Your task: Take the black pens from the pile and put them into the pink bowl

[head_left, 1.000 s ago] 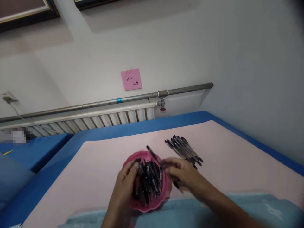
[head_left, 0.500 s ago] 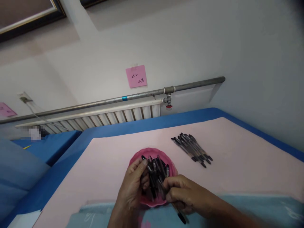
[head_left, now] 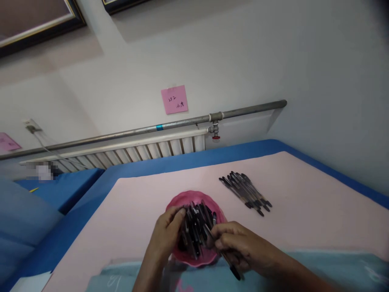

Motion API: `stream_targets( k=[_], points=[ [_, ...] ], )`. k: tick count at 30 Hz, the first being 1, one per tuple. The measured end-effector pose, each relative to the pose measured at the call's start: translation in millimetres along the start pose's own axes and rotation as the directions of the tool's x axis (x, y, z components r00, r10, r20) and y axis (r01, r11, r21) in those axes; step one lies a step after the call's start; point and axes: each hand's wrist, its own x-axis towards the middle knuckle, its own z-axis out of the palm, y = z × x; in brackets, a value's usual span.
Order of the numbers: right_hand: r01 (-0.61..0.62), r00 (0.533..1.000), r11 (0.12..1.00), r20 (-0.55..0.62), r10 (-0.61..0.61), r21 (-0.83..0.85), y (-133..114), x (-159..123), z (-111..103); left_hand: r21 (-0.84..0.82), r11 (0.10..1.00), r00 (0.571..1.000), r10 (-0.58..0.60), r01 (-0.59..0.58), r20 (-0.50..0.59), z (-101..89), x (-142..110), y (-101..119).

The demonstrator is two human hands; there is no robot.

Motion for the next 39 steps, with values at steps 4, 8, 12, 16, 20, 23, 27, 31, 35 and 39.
stream_targets(
  k=[4, 8, 12, 16, 20, 23, 27, 31, 35, 39],
  points=[
    [0.012, 0.997, 1.0, 0.071, -0.013, 0.017, 3.2, 0.9, -3.2, -0.385, 0.899, 0.956, -0.107, 0.21, 0.273, 15.0, -4.9, 3.2],
    [0.001, 0.996, 0.998, 0.087, -0.007, 0.062, 5.2, 0.8, -1.9, -0.511, 0.823, 0.953, -0.115, 0.249, 0.28, 20.1, -5.0, 2.6],
    [0.006, 0.994, 0.993, 0.104, -0.018, 0.117, 3.8, 0.4, 2.7, -0.551, 0.805, 0.966, -0.103, 0.222, 0.238, 20.4, -4.0, 0.7],
    [0.028, 0.999, 0.995, 0.029, -0.031, 0.093, 0.6, -0.6, 5.1, -0.549, 0.812, 0.976, -0.115, 0.2, 0.185, 20.2, -2.8, 0.0],
    [-0.01, 0.998, 0.998, 0.06, 0.006, 0.058, -2.3, -2.8, 5.5, -0.562, 0.804, 0.977, -0.103, 0.193, 0.187, 17.7, -1.5, -0.3],
    [-0.008, 0.998, 0.996, 0.062, 0.002, 0.084, -3.0, -3.5, 6.7, -0.56, 0.805, 0.976, -0.1, 0.194, 0.194, 16.2, -1.3, -0.2],
    [0.04, 0.999, 0.99, 0.005, -0.041, 0.136, -2.4, -3.1, 10.0, -0.554, 0.812, 0.978, -0.092, 0.183, 0.188, 16.5, -1.2, -0.4],
    [0.004, 0.999, 0.994, 0.031, -0.008, 0.11, -1.1, -2.3, 11.4, -0.553, 0.813, 0.979, -0.1, 0.184, 0.179, 16.9, -1.2, 0.1],
    [0.005, 1.0, 0.991, 0.026, -0.009, 0.13, -0.9, -1.8, 10.5, -0.552, 0.811, 0.977, -0.108, 0.193, 0.183, 16.3, -2.0, 1.4],
    [0.006, 0.999, 0.992, 0.049, -0.013, 0.128, -2.4, -2.8, 11.1, -0.549, 0.811, 0.975, -0.113, 0.202, 0.191, 15.3, -3.1, 2.7]
  ],
)
